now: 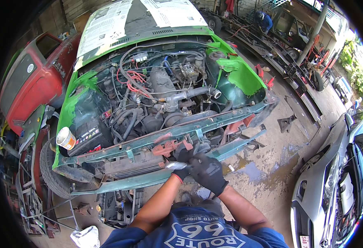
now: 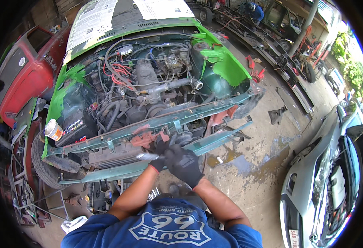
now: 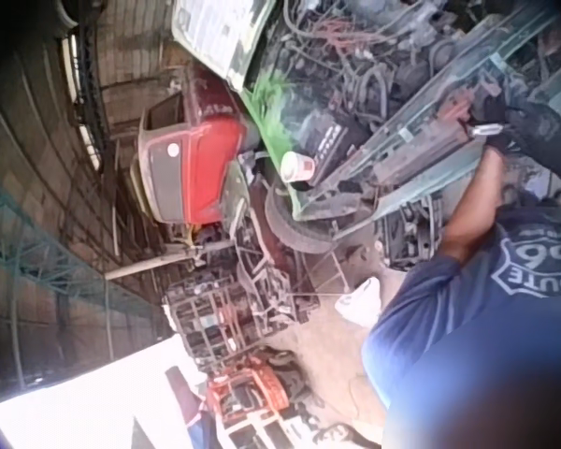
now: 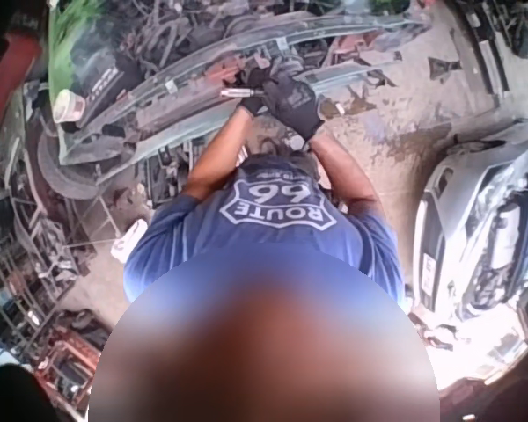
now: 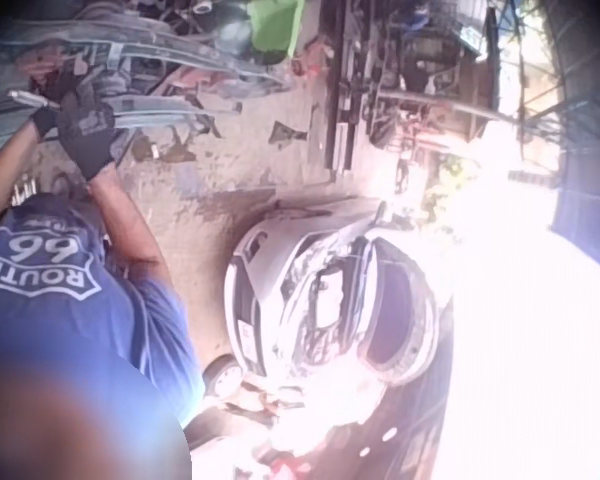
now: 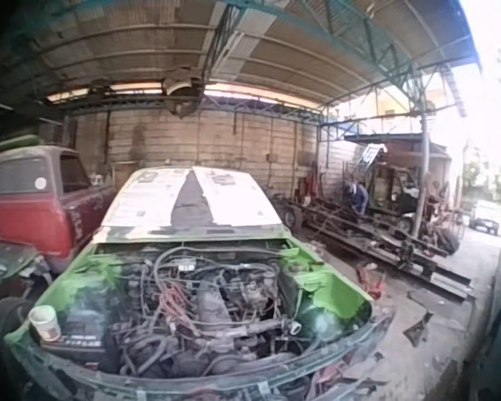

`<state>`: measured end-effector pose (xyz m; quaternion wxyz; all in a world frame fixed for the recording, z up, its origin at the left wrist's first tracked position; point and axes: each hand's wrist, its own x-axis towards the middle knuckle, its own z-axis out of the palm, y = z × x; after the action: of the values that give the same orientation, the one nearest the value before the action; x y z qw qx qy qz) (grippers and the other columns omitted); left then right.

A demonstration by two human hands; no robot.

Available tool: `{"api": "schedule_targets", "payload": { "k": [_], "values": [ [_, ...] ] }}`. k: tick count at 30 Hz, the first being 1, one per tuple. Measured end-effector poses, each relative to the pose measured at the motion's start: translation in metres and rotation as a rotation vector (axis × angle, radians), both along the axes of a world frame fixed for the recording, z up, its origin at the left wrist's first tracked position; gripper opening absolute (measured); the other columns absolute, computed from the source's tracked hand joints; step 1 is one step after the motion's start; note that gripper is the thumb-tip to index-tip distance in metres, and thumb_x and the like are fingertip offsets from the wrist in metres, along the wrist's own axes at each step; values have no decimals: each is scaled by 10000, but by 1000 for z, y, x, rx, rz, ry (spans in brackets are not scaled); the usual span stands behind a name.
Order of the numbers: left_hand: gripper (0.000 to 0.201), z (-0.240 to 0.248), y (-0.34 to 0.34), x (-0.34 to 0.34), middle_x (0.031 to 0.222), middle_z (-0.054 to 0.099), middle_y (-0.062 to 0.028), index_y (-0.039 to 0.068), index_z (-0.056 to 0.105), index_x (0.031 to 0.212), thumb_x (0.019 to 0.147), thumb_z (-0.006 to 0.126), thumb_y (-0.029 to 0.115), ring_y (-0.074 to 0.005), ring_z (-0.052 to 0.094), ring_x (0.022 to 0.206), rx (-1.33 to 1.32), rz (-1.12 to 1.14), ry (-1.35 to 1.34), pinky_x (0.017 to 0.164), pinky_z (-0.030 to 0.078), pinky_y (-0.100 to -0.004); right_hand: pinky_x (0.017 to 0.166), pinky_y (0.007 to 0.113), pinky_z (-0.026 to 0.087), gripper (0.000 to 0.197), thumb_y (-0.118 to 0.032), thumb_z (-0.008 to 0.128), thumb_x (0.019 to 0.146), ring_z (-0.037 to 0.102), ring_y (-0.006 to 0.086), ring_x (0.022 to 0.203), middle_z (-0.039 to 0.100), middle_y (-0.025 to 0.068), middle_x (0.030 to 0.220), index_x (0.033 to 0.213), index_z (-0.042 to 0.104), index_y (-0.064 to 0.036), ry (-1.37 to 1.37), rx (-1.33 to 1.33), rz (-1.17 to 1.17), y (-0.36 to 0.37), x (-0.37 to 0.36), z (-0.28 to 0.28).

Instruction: The person uses a ratchet and socket to loosen and remove bolts from the front radiator support of a green car with its hood open. They repeatedly reach into the engine bay to access fasteners and remove them one by one.

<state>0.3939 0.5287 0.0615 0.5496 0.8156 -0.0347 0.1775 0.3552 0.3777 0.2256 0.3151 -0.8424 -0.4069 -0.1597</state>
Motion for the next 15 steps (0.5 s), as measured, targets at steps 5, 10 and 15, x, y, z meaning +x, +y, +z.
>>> {"api": "schedule_targets", "payload": {
  "k": [5,10,15],
  "values": [
    [360,15,-4,-1,975,702,-198,89,595,1337,1006,541,218,-342,690,852,62,-56,-183,732,531,-446,633,390,512,184,-234,670,932,648,236,700,648,85,832,979,652,-56,178,344,-142,1,1,-28],
    [333,25,-17,-2,975,686,-242,38,602,1299,1031,498,204,-376,672,838,44,80,167,763,522,-459,518,281,467,275,-370,578,1013,568,100,592,633,1,744,895,642,-130,1626,1294,-205,4,3,-72],
    [320,31,-15,-7,1051,671,-254,19,614,1256,1044,490,225,-340,662,916,83,63,-115,781,501,-450,595,328,515,179,-301,662,965,635,180,678,680,62,873,995,687,-127,757,655,-273,1,-2,-36]
  ]
}}
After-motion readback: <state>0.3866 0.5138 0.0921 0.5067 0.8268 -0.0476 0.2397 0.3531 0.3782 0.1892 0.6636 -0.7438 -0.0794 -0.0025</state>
